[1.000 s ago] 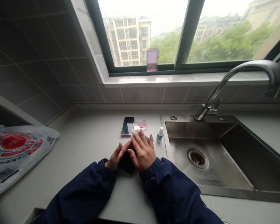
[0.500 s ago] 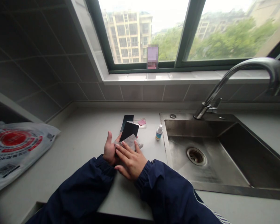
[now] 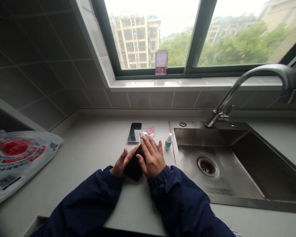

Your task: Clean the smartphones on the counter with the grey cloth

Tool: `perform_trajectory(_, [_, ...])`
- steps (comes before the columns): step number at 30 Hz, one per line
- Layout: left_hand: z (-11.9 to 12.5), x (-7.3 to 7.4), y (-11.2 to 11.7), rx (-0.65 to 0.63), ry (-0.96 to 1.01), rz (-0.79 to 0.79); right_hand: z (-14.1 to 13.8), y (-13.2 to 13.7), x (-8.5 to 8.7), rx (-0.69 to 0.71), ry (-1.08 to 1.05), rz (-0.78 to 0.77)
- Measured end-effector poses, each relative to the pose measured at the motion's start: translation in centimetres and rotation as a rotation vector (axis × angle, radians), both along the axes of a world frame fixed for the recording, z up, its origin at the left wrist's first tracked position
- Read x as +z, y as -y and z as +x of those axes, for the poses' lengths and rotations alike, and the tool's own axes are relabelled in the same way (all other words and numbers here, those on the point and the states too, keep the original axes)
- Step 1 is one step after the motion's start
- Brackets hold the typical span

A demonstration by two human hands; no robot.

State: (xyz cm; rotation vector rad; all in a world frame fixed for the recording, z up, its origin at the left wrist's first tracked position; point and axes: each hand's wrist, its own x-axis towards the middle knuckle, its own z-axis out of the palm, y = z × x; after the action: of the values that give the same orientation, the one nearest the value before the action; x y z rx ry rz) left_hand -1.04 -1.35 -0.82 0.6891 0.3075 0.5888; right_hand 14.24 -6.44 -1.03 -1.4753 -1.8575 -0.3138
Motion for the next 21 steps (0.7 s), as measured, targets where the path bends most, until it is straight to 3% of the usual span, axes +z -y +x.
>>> perform_trajectory(9, [-0.7,0.2,-0.8,-0.089,0.073,-0.087,0.9,-0.4,-0.2,0.0,-0.222,0.07])
perform_trajectory(18, [-0.8,0.8,-1.2,-0.074,0.072,-0.126,1.1,-0.7,0.6,-0.008,-0.533,0.04])
perform_trajectory(21, [-0.8,0.7,-1.2,-0.017,0.039,-0.145,0.7,-0.7,-0.1,0.044,-0.526,0.001])
